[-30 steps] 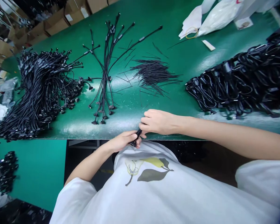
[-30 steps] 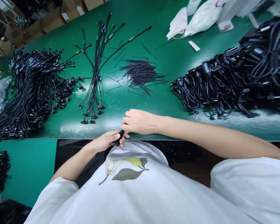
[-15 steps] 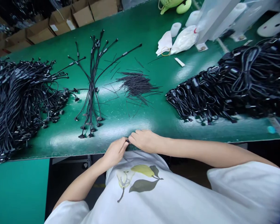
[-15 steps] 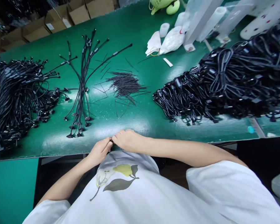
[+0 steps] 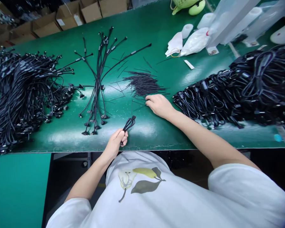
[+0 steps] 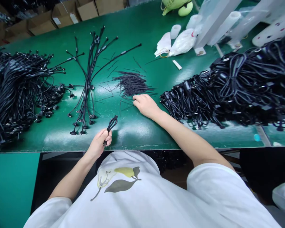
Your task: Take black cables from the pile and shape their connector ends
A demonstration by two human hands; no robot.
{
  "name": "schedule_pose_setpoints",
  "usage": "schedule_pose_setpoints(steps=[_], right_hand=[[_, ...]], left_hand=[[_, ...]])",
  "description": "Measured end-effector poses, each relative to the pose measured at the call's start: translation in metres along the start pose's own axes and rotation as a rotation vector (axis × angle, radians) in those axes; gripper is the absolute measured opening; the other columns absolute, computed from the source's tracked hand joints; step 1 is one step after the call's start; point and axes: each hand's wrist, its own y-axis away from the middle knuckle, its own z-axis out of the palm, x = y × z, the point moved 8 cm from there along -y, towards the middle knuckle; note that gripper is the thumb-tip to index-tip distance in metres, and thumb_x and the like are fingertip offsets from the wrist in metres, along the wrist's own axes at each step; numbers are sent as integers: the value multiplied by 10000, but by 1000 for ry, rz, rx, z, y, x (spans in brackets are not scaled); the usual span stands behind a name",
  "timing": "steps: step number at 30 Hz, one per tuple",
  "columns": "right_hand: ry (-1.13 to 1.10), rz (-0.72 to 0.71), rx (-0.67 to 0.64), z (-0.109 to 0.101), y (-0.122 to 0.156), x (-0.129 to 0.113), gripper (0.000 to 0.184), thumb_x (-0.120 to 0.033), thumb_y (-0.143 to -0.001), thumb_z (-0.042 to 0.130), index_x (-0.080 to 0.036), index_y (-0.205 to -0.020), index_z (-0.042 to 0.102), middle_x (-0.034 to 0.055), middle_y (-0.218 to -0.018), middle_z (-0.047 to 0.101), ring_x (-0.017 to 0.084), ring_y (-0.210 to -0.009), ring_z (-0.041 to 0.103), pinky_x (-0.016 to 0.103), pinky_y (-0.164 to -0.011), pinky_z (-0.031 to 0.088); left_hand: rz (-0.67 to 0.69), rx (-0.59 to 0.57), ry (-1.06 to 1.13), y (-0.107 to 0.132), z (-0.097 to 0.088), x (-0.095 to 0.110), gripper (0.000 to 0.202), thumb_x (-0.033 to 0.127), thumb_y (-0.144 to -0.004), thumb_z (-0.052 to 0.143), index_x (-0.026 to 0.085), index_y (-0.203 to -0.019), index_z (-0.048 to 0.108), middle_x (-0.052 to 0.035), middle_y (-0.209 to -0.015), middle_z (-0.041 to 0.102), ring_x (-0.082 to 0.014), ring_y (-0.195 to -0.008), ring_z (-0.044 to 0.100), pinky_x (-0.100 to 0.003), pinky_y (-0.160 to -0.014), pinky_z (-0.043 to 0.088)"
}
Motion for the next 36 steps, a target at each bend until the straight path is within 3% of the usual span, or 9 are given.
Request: schedule_pose_setpoints(steps=[5, 9, 12, 18, 21, 24, 27, 30, 36], right_hand=[[-152, 245, 152, -27, 16, -25, 231, -206, -941, 389, -131, -910, 606, 146, -988, 631, 227, -868, 550, 352, -780, 412], [-716, 264, -5, -12, 31, -91, 153, -249, -915, 455, -171, -872, 580, 33, -796, 618, 144, -690, 540, 249, -634, 407], [-842, 255, -40, -5, 36, -125, 146, -236, -910, 451, -171, -848, 565, 13, -779, 597, 121, -650, 511, 228, -605, 384], [-427, 33, 70, -27, 33, -145, 167, -215, -950, 444, -154, -933, 598, 45, -803, 584, 146, -713, 521, 260, -657, 381], [-44, -234, 172, -45, 31, -165, 269, -160, -976, 376, -147, -894, 632, 70, -815, 609, 175, -763, 518, 312, -702, 357], [52, -556, 171, -54, 32, -188, 282, -95, -959, 368, -125, -1009, 643, 118, -1101, 621, 206, -998, 522, 347, -826, 356], [123, -679, 63, -55, 29, -198, 275, -84, -953, 374, -118, -998, 644, 131, -1061, 616, 222, -984, 517, 366, -835, 358], [271, -768, -41, -52, 30, -205, 310, -80, -953, 348, -139, -944, 652, 99, -871, 597, 211, -814, 494, 353, -751, 362], [242, -814, -132, -52, 30, -213, 376, -26, -907, 328, -169, -827, 666, 92, -765, 530, 217, -735, 429, 355, -667, 317]], left_hand=[[31, 41, 125, 2, 7, 5, 398, 546, -813, 612, 161, -852, 519, 68, -610, 349, -59, -497, 376, -192, -455, 228], [62, 5, 142, -3, 18, 5, 422, 518, -845, 589, 187, -1093, 506, 74, -628, 367, -64, -500, 380, -191, -459, 237], [100, -6, 83, -7, 20, 6, 408, 512, -863, 562, 176, -1094, 537, 67, -631, 369, -69, -513, 380, -199, -467, 248], [299, 164, -305, -5, 1, 17, 324, 399, -946, 423, 153, -928, 633, 34, -614, 464, -96, -562, 424, -232, -586, 371], [372, 196, -516, -3, -2, 21, 321, 319, -944, 412, 161, -1097, 646, -5, -707, 573, -139, -686, 531, -264, -730, 430], [436, 176, -638, 0, -1, 25, 290, 247, -913, 432, 179, -1080, 659, -60, -890, 647, -196, -912, 571, -312, -880, 417], [298, 83, -556, -2, -4, 17, 218, 288, -881, 480, 168, -889, 662, -20, -709, 583, -158, -706, 526, -283, -712, 428], [51, -80, -233, -5, -1, 0, 318, 463, -822, 572, 148, -788, 598, 52, -534, 407, -83, -489, 341, -212, -483, 279], [-128, -154, 17, -2, 4, -11, 382, 476, -674, 725, 163, -707, 508, 66, -508, 406, -56, -456, 308, -192, -438, 182]])
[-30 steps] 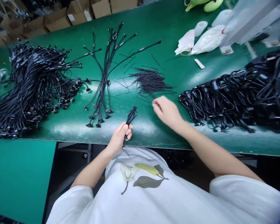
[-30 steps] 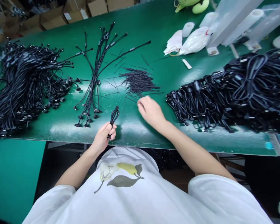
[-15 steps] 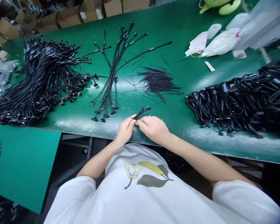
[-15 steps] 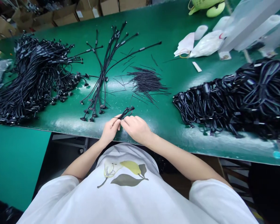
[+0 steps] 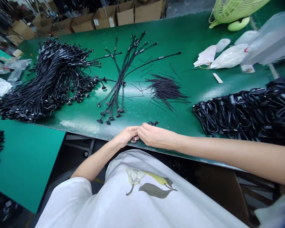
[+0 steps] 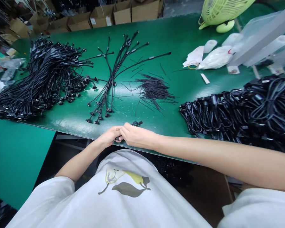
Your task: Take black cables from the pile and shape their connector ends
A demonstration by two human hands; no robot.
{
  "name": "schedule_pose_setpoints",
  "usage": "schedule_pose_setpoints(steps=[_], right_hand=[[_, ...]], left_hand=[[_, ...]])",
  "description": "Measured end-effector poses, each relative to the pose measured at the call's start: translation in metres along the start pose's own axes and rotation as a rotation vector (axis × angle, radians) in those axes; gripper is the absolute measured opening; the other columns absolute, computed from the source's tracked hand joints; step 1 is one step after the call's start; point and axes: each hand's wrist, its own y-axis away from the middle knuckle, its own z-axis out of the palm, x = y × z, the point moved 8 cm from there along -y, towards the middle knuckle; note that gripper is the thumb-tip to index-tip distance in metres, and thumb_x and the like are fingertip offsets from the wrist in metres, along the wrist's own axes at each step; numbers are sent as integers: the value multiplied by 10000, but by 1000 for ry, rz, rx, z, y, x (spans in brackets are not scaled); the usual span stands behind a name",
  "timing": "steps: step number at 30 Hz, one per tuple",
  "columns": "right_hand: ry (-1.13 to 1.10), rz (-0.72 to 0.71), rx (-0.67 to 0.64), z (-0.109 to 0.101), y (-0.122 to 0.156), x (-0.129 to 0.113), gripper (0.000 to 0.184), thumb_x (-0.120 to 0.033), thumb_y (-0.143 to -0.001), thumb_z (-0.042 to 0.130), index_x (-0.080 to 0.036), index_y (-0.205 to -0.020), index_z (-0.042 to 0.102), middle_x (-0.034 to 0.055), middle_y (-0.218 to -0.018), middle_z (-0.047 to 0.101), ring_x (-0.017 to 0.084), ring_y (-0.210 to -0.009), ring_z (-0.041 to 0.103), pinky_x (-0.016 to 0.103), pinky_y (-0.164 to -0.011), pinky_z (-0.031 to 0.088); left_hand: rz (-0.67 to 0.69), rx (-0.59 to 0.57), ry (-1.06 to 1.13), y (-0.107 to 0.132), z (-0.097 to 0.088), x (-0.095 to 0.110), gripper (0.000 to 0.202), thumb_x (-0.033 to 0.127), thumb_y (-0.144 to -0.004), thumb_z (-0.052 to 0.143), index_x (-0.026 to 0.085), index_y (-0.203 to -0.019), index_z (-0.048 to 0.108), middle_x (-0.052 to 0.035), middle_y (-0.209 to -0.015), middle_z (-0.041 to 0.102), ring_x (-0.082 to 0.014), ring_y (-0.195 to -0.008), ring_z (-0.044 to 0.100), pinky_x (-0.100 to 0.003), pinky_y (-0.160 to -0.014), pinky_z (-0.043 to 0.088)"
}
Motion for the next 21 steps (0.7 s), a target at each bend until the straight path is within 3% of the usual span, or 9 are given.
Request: schedule_pose_setpoints(steps=[3, 5, 7, 10, 13, 15, 18, 21], right_hand=[[-18, 47, -20, 2, -4, 7, 377, 2, -881, 325, -162, -771, 646, 89, -708, 508, 209, -671, 408, 350, -605, 278], [18, 100, -55, 7, -8, 14, 365, 11, -871, 326, -146, -758, 635, 88, -686, 511, 201, -633, 405, 345, -568, 248], [17, 212, -71, 12, -11, 27, 323, -7, -869, 347, -126, -783, 634, 88, -683, 532, 194, -609, 418, 338, -542, 223], [-102, 490, -4, 19, -9, 49, 237, -98, -889, 410, -114, -808, 632, 90, -696, 574, 181, -611, 470, 323, -537, 228], [-289, 795, 186, 25, 7, 66, 248, -214, -940, 427, -138, -828, 634, 77, -761, 629, 173, -687, 547, 291, -584, 299], [-480, 919, 330, 32, 21, 71, 249, -249, -955, 425, -161, -869, 642, 56, -829, 663, 165, -741, 582, 265, -629, 346], [-742, 956, 424, 45, 37, 74, 263, -264, -951, 422, -187, -792, 618, 17, -779, 655, 148, -708, 585, 244, -627, 369], [-726, 990, 443, 42, 49, 78, 303, -275, -949, 421, -193, -685, 544, 2, -671, 585, 144, -628, 535, 249, -588, 341]], left_hand=[[50, 80, -29, 2, 1, 3, 225, 338, -713, 674, 161, -716, 536, 50, -563, 466, -77, -524, 397, -200, -494, 292], [131, 139, -18, 4, 2, 12, 113, 204, -695, 632, 158, -794, 600, 17, -700, 586, -115, -695, 522, -227, -638, 403], [212, 158, 67, 3, 4, 20, 236, 132, -673, 589, 166, -899, 650, -9, -900, 666, -157, -922, 571, -261, -821, 428], [257, 211, 265, -8, -3, 26, 232, 209, -735, 570, 160, -934, 679, -40, -990, 685, -195, -1041, 571, -303, -925, 414], [254, 248, 345, -20, -17, 26, 251, 344, -787, 592, 146, -900, 696, -68, -943, 687, -214, -1003, 590, -337, -915, 426], [319, 213, 276, -20, -21, 34, 248, 335, -763, 645, 157, -922, 708, -70, -987, 677, -216, -1023, 580, -345, -941, 413], [483, 194, -40, -4, -18, 52, 194, 273, -774, 640, 193, -924, 734, -58, -1050, 620, -207, -1081, 529, -343, -1005, 365], [523, 114, -435, 8, 1, 55, 216, 245, -840, 549, 217, -880, 759, -47, -936, 562, -192, -984, 518, -343, -986, 372]])
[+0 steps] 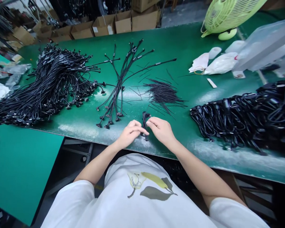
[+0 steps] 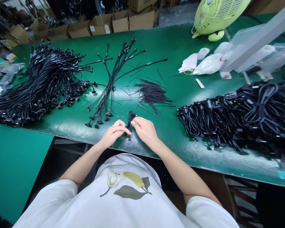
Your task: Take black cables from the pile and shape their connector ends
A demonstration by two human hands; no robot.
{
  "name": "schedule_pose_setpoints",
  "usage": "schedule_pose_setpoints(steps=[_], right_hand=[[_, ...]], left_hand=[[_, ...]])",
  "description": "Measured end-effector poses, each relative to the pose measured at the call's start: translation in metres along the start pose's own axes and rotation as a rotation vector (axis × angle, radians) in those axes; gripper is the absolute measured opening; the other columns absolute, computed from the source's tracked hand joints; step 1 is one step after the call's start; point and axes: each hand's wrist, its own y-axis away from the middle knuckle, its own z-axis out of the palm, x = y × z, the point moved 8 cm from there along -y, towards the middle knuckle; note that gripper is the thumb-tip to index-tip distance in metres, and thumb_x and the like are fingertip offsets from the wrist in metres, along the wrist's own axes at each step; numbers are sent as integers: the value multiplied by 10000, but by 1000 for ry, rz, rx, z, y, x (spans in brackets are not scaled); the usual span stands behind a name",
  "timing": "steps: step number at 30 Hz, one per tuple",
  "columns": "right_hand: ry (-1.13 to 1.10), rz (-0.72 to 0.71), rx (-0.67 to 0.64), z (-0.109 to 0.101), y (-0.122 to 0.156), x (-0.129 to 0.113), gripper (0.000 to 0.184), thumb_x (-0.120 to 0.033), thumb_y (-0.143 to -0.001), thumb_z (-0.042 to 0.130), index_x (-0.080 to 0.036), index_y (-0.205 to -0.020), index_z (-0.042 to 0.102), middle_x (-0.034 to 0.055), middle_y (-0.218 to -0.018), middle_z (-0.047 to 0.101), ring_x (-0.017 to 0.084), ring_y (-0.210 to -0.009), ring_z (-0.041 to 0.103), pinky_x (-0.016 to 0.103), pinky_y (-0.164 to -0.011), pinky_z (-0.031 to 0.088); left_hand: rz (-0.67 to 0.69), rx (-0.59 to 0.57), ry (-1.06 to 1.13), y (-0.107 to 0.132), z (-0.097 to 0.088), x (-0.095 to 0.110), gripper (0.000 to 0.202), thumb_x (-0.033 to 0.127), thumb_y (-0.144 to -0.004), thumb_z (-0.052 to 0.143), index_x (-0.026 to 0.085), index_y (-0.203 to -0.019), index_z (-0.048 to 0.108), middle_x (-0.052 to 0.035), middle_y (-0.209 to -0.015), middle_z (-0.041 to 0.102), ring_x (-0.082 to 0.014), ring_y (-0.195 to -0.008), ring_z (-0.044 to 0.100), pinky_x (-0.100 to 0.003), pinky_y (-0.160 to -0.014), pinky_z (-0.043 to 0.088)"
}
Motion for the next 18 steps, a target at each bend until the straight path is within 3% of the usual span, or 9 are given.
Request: schedule_pose_setpoints(steps=[2, 3, 7, 9, 13, 15, 18], right_hand=[[86, -41, 47, -8, 2, -10, 299, -266, -955, 419, -192, -687, 529, 8, -670, 568, 146, -627, 512, 257, -592, 324], [136, -87, 51, -10, 3, -19, 292, -255, -960, 416, -189, -700, 532, 13, -681, 569, 147, -641, 509, 262, -603, 319], [416, -281, 34, -4, 11, -58, 267, -198, -965, 416, -173, -740, 556, 40, -712, 577, 163, -687, 478, 291, -633, 289], [535, -327, 45, -2, 13, -66, 267, -167, -958, 409, -169, -744, 569, 49, -697, 569, 173, -671, 446, 310, -625, 265], [479, -320, -4, -1, 13, -61, 292, -189, -962, 392, -169, -735, 575, 54, -688, 564, 176, -668, 437, 315, -622, 258], [259, -214, -89, 1, 11, -47, 303, -236, -967, 392, -173, -721, 557, 39, -696, 564, 160, -670, 462, 291, -616, 278], [-135, -21, -240, 12, 10, -23, 316, -281, -944, 400, -181, -662, 503, 1, -656, 532, 132, -631, 476, 255, -594, 299]], left_hand=[[-24, -75, -61, 3, 10, -5, 215, 230, -839, 542, 210, -856, 755, -34, -847, 540, -180, -891, 516, -333, -930, 399], [-63, -58, -22, 3, 10, -12, 196, 235, -834, 552, 199, -838, 744, -27, -813, 538, -174, -856, 514, -325, -896, 411], [-284, 158, 352, 1, -4, -49, 284, 388, -858, 561, 148, -739, 659, -14, -713, 543, -140, -710, 479, -280, -732, 421], [-327, 178, 499, 1, -7, -54, 394, 494, -868, 536, 140, -740, 652, -17, -699, 549, -128, -672, 468, -267, -694, 407], [-237, 98, 456, 0, -11, -32, 393, 518, -799, 635, 136, -849, 714, -30, -767, 574, -141, -747, 513, -273, -750, 412], [-93, 106, 273, 3, -16, -10, 294, 414, -768, 696, 156, -904, 733, -32, -826, 565, -149, -799, 517, -276, -776, 412], [139, 43, -52, 14, -7, 22, 207, 283, -850, 578, 193, -923, 750, -37, -850, 525, -148, -818, 507, -282, -785, 416]])
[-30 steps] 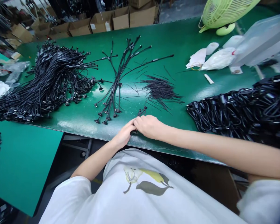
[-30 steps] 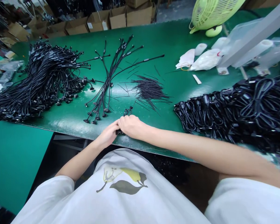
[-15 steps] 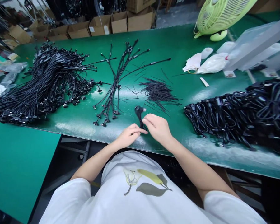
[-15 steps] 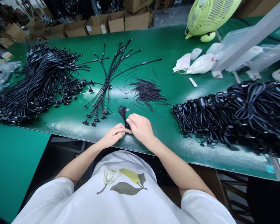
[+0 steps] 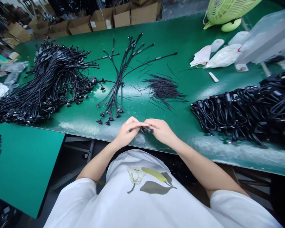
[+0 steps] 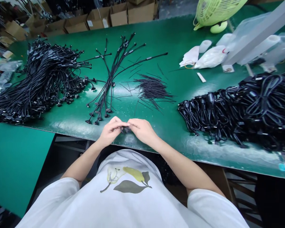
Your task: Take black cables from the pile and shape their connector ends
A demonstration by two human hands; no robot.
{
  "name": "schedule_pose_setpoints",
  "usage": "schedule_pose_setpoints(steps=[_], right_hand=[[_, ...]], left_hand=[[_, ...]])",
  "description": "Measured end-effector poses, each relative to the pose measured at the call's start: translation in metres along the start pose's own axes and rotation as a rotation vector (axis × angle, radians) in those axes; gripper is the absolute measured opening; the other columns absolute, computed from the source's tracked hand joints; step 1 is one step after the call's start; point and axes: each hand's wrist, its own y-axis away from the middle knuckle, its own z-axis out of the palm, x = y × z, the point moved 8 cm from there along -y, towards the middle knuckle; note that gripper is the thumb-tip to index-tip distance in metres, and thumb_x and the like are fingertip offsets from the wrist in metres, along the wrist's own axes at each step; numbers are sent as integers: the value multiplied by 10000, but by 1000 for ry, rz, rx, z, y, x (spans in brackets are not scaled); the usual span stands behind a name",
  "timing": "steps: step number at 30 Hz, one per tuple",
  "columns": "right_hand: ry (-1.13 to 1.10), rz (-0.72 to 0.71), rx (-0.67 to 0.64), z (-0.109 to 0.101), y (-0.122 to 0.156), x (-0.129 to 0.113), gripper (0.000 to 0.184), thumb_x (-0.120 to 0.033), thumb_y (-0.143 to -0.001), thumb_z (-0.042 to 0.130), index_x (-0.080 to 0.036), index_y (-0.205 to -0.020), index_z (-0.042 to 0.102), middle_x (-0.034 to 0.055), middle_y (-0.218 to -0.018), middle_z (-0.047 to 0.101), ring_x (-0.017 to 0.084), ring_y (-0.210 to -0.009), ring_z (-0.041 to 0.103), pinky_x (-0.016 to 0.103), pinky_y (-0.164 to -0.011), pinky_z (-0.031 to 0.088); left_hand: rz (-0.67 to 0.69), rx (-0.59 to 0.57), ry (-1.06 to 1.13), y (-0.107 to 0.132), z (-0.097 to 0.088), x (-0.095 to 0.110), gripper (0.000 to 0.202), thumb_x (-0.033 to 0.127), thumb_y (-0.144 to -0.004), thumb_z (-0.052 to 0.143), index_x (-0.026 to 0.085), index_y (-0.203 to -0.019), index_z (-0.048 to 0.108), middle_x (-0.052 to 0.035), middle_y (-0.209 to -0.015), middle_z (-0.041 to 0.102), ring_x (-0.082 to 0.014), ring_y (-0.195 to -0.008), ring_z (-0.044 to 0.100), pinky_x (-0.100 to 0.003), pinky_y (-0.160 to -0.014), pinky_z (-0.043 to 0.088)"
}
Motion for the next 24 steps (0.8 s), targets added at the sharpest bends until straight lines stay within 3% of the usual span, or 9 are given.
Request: schedule_pose_setpoints(steps=[3, 5, 9, 13, 15, 18, 21, 24], right_hand=[[-146, 116, 29, -1, -1, 17, 310, -325, -899, 439, -184, -627, 489, -7, -632, 519, 132, -627, 470, 252, -601, 302], [-179, 136, 79, -4, 0, 20, 299, -347, -884, 458, -181, -647, 532, 4, -669, 556, 140, -665, 493, 258, -633, 317], [-420, 152, 106, -2, 3, 17, 308, -412, -843, 521, -170, -660, 576, 13, -690, 572, 133, -653, 481, 256, -619, 319], [-906, 286, -11, 17, 6, 18, 387, -526, -739, 657, -160, -685, 543, -9, -657, 523, 61, -487, 284, 223, -467, 179], [-1106, 360, -117, 30, 8, 17, 428, -520, -694, 729, -161, -667, 497, -35, -607, 465, 35, -450, 198, 213, -432, 117], [-1269, 407, -308, 48, 12, 11, 529, -556, -674, 753, -183, -582, 391, -97, -484, 265, 23, -404, 107, 205, -390, 85], [-1125, 392, -346, 54, 15, 15, 630, -729, -724, 607, -199, -503, 347, -101, -429, 166, 35, -373, 108, 215, -371, 105], [-640, 269, -202, 30, 13, 18, 634, -720, -814, 500, -168, -504, 483, -22, -459, 384, 76, -430, 338, 233, -442, 281]], left_hand=[[86, -185, -209, 11, 21, 11, 269, 238, -880, 488, 206, -904, 754, -35, -830, 495, -150, -802, 506, -285, -770, 428], [18, -181, -256, 13, 24, 0, 279, 258, -898, 473, 188, -859, 740, -33, -818, 495, -150, -792, 510, -287, -769, 436], [-94, 80, -215, 10, 5, -25, 270, 320, -915, 501, 159, -742, 631, -35, -849, 505, -154, -845, 518, -283, -801, 437], [-26, 275, -219, 9, -13, -20, 256, 417, -835, 638, 173, -886, 584, -44, -930, 521, -170, -884, 512, -303, -832, 435], [21, 233, -253, 8, -11, -9, 368, 469, -821, 647, 183, -1048, 600, -84, -1051, 571, -203, -983, 526, -346, -916, 420], [43, 28, -179, 5, 8, 2, 408, 504, -876, 556, 190, -1124, 634, -124, -1228, 589, -249, -1180, 501, -395, -1054, 346], [-82, 42, 151, 4, 17, -6, 400, 500, -914, 490, 181, -1092, 652, -102, -1078, 656, -219, -1083, 578, -361, -995, 415], [-217, 185, 481, 2, 15, -20, 361, 478, -873, 578, 178, -1065, 638, -27, -797, 625, -134, -758, 605, -253, -731, 495]])
